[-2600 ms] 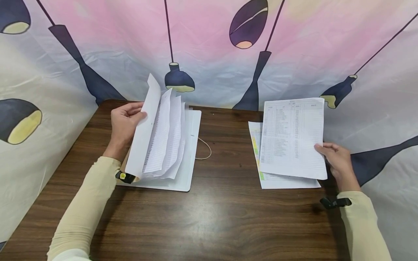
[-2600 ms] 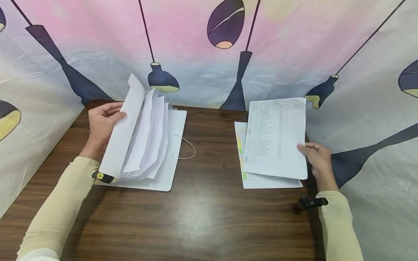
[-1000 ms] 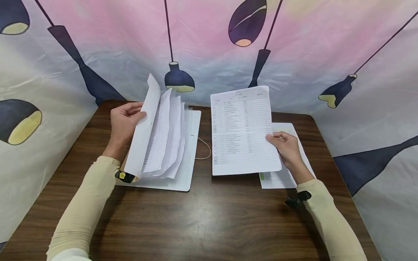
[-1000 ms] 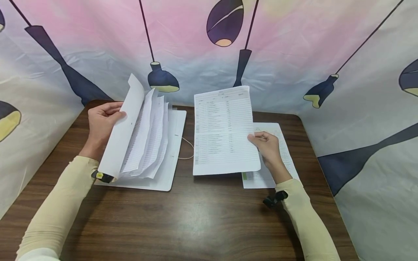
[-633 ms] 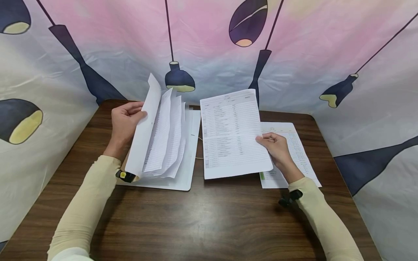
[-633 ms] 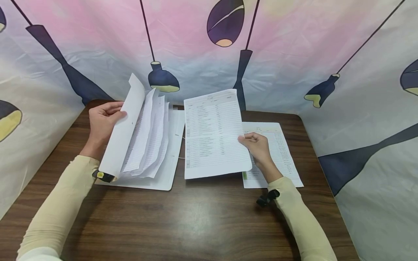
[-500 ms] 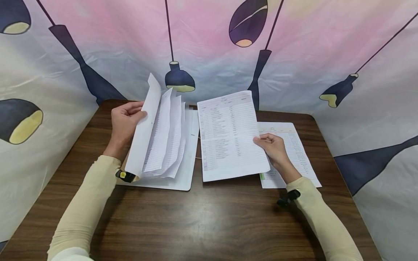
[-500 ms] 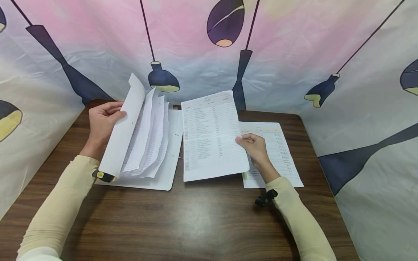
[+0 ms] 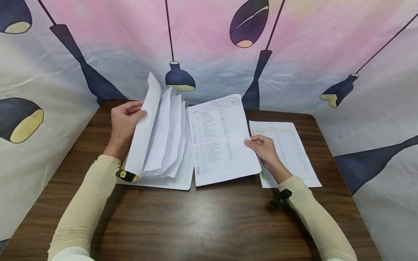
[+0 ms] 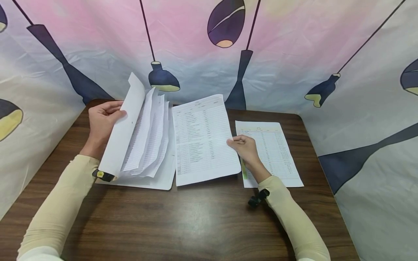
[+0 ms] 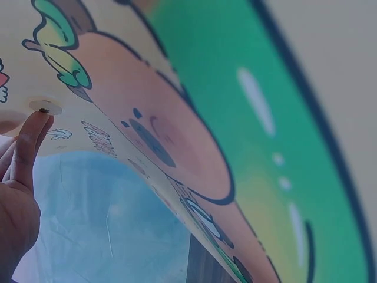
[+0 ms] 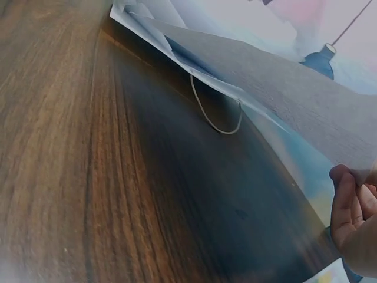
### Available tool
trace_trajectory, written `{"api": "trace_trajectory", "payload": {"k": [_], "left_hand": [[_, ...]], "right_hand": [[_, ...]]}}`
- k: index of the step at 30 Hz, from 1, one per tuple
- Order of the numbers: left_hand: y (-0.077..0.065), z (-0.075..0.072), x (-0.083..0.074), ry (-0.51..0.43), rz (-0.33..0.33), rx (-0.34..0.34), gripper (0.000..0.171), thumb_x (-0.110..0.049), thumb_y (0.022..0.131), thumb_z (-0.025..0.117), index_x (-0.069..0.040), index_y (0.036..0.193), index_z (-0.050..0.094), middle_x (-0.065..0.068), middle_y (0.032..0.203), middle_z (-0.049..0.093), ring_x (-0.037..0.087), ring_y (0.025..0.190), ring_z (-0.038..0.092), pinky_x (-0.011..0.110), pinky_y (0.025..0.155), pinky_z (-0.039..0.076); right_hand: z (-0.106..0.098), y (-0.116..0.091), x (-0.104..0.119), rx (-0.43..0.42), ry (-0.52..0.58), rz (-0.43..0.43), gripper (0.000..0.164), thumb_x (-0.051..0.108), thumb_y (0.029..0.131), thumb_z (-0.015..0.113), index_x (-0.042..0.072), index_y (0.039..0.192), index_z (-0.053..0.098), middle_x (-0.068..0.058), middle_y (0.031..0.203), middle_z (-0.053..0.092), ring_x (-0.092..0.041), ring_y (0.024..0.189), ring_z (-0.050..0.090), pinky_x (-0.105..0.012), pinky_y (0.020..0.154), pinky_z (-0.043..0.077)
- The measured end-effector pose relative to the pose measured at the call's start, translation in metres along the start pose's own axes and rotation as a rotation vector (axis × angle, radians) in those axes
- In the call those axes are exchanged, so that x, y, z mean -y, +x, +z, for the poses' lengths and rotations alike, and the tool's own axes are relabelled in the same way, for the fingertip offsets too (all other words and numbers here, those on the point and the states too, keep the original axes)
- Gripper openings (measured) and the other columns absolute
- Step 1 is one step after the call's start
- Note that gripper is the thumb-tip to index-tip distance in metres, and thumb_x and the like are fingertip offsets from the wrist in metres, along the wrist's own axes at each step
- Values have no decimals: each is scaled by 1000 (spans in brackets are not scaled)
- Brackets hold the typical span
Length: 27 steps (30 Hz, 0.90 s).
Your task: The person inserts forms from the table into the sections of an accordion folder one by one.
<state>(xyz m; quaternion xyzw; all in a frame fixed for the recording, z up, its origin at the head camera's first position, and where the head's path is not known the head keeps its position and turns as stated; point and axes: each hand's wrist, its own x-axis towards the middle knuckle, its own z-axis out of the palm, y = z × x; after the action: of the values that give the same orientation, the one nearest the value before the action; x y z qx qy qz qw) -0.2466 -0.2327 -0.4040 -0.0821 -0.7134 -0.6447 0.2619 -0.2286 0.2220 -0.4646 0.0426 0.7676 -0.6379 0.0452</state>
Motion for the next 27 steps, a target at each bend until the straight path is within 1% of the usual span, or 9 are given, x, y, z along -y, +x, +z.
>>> {"api": "trace_trajectory", "payload": {"k": [5,9,15,20,27], "left_hand": [[-1,0,-1,37,7,1,25,2,87,72,7,111,76,-6,92,77,6,78,73,18,68,56],[-1,0,0,56,10,2,26,1,87,71,6,112,76,-7,92,77,8,79,74,17,68,56],[-1,-1,0,54,19,2,25,1,87,71,6,111,76,-7,92,77,9,80,74,18,68,56],[-1,-1,0,45,27,0,24,1,88,71,6,111,76,-6,92,77,6,79,73,18,69,56],[0,-1,0,51,27,-3,24,1,87,71,7,111,76,-7,91,77,8,79,74,18,69,56]], "right_hand": [[7,2,-1,27,8,7,29,17,93,76,-4,113,68,-3,90,77,-16,74,75,-30,65,60],[13,4,-1,32,20,16,29,17,93,76,-3,112,68,-3,90,77,-16,75,74,-30,66,60],[24,5,1,18,40,33,29,17,94,75,-3,113,68,-1,89,77,-15,75,74,-29,66,59],[33,3,1,19,53,56,29,18,94,75,-2,114,68,-3,92,76,-14,78,73,-29,67,58],[46,0,-3,19,96,74,28,17,95,74,-1,115,67,-4,95,77,-13,80,73,-27,68,58]]}}
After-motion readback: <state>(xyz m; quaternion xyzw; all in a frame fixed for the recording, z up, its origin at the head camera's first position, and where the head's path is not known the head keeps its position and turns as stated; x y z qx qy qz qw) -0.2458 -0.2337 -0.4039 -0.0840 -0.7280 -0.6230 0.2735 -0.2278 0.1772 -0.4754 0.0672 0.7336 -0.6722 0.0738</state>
